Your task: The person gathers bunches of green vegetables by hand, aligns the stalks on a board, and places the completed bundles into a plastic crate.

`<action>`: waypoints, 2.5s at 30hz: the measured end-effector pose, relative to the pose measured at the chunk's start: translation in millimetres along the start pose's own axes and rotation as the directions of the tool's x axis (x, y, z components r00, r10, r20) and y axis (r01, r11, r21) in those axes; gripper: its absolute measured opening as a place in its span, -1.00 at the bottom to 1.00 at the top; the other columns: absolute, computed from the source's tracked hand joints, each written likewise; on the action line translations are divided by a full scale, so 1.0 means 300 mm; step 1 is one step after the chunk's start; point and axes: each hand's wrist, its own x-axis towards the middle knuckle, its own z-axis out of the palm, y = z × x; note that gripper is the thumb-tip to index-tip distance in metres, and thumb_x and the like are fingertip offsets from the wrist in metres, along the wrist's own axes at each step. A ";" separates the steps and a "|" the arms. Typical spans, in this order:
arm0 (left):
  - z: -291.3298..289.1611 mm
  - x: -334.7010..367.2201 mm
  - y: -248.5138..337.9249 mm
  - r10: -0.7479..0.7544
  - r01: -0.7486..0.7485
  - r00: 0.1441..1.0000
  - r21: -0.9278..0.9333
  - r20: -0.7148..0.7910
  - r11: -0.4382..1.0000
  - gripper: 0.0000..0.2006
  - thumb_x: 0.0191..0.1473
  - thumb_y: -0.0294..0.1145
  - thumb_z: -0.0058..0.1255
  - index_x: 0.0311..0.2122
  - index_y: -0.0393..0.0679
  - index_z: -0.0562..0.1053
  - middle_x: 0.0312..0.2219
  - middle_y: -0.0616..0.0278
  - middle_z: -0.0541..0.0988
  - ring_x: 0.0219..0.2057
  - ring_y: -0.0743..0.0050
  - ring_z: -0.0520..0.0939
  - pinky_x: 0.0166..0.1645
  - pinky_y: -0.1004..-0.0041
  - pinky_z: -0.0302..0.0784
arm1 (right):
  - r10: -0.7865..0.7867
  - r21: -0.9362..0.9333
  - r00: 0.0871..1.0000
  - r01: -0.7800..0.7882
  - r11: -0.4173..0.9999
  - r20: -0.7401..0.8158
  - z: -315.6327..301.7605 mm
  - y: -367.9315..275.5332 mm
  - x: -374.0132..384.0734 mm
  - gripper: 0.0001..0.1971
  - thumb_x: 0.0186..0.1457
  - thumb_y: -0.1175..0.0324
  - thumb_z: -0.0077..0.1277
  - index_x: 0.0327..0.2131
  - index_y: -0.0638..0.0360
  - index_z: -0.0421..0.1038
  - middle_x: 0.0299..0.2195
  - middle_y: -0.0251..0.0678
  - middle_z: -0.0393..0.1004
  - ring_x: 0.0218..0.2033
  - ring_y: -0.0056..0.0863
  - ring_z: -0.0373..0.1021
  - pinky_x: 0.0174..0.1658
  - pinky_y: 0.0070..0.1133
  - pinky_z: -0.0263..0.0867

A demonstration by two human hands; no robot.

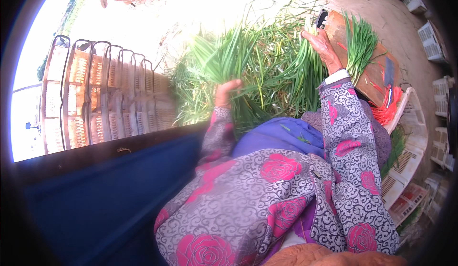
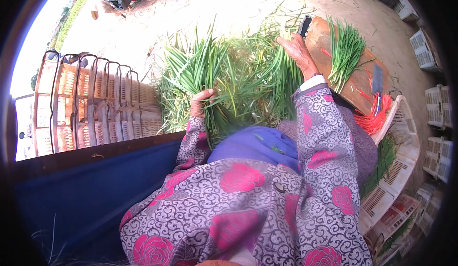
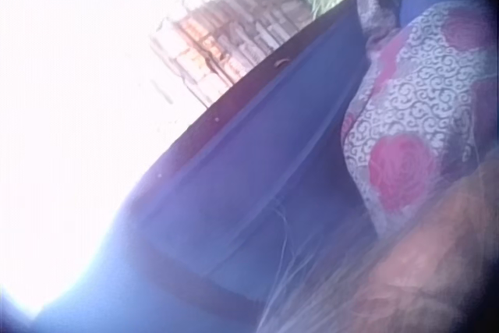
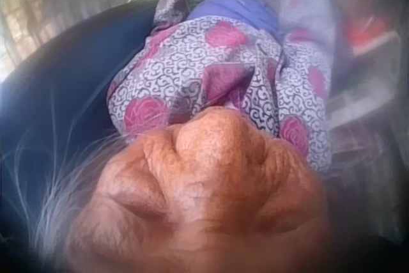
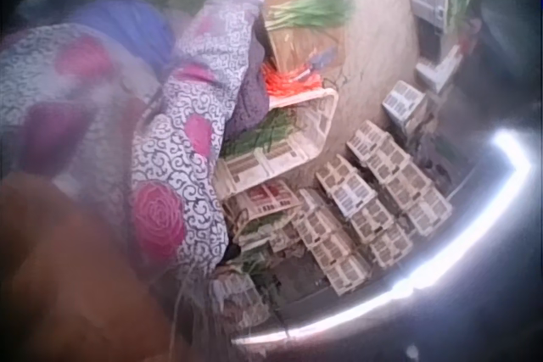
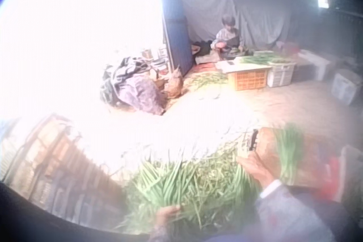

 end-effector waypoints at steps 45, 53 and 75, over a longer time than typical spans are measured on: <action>0.097 -0.039 0.023 -0.054 0.060 0.998 -0.183 0.034 0.981 -0.84 0.09 -0.50 0.09 -0.24 -0.29 0.41 -0.61 0.31 0.40 -0.65 0.59 0.32 -0.50 0.56 0.27 | 0.165 -0.558 0.869 -0.434 0.708 -0.466 -0.022 0.205 0.049 -0.64 -0.12 0.16 0.19 -0.32 0.27 0.52 -0.46 -0.12 0.60 -0.41 -0.27 0.56 -0.24 -0.34 0.42; 0.066 -0.031 0.011 -0.001 0.000 1.000 -0.103 -0.003 0.995 -0.80 0.08 -0.50 0.12 -0.18 -0.26 0.41 -0.60 0.29 0.42 -0.62 0.56 0.36 -0.48 0.54 0.30 | 0.357 0.290 0.934 -0.341 0.894 -0.001 0.115 -0.069 -0.018 -0.60 -0.04 0.25 0.33 -0.15 0.26 0.50 -0.48 -0.35 0.51 -0.53 -0.51 0.43 -0.44 -0.51 0.40; 0.145 -0.058 0.011 -0.156 0.193 0.973 -0.238 0.167 0.952 -0.51 0.13 -0.26 0.11 0.07 -0.43 0.39 -0.18 -0.16 0.63 -0.33 0.25 0.67 -0.33 0.49 0.56 | 0.193 0.376 0.969 -0.239 0.895 0.155 0.192 -0.170 -0.050 -0.69 -0.07 0.26 0.35 -0.30 0.26 0.56 -0.40 -0.34 0.56 -0.43 -0.57 0.46 -0.28 -0.58 0.40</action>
